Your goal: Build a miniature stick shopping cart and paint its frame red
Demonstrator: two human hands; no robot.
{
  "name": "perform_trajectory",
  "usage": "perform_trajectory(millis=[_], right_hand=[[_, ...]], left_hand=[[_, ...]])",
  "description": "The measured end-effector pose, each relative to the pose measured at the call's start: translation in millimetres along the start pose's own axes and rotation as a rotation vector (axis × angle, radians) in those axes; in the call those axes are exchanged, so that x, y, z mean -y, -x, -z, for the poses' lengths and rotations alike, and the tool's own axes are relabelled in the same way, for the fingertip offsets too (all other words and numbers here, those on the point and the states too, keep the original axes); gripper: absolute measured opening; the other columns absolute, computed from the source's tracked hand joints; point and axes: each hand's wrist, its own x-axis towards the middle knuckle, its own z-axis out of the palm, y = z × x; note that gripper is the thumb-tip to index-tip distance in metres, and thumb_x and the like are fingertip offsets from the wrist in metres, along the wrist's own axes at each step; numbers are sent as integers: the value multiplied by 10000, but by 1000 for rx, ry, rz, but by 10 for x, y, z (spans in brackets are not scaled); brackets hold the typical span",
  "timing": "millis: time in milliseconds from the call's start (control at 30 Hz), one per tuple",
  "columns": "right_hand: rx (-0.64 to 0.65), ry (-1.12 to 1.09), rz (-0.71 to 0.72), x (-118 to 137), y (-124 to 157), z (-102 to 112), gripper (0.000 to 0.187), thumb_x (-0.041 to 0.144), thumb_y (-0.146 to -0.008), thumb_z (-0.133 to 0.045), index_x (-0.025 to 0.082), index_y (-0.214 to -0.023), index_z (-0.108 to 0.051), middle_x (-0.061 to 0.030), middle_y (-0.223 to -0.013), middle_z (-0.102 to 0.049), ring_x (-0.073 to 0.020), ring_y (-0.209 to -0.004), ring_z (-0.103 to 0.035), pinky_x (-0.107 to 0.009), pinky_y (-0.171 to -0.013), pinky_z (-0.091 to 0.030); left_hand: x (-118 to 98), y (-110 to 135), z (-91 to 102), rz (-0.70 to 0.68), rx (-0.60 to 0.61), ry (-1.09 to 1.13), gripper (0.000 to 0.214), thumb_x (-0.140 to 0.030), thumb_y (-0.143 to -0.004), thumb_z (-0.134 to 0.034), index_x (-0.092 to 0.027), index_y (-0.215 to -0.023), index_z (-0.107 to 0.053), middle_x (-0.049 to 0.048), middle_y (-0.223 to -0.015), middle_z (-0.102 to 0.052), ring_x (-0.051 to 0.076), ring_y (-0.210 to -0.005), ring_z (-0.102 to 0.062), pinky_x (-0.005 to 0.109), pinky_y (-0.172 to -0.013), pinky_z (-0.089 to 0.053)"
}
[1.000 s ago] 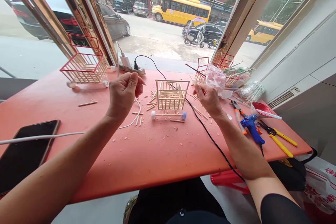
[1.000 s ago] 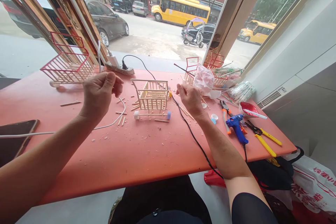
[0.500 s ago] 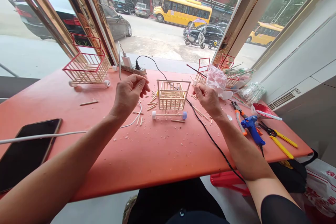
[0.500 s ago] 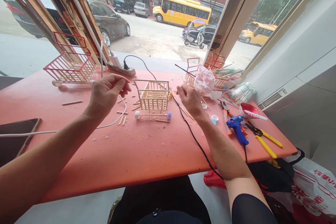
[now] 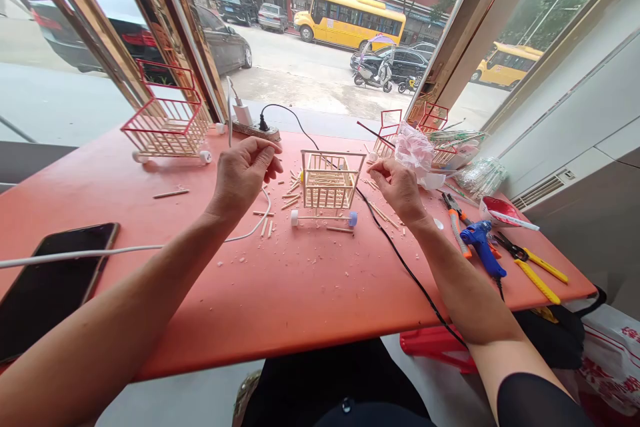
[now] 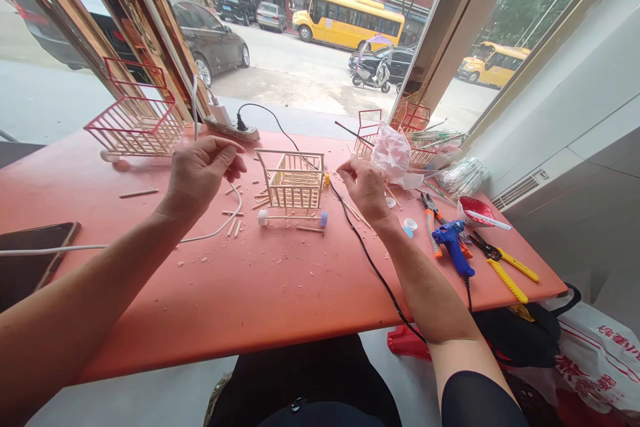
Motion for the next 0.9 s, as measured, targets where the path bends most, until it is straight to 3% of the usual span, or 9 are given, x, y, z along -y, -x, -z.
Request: perform_trajectory(millis=[367,900], right_hand=[[17,-4,-14,6,7,2,138,283,-962,-712,222,-839,-698,-37,-839,-767,-196,-759,-649,-355,-774,-486],[-66,88,79,52,-13,32,278,372,-1012,-546,280,-770,-443,4,-703,-541,-180,-669,-449,-350,-699,-387]], left_hand=[[35,-5,-4,2,-9,-6,71,-253,-915,-728,-210,-861,-743,20,-642,-698,107,-509,-590,273,-468,-465],[55,-9,7,-12,-7,-8,78,-234,-941,-714,-207,-874,-745,13,-634,-709,101,-513,-591,258,-469,-462]])
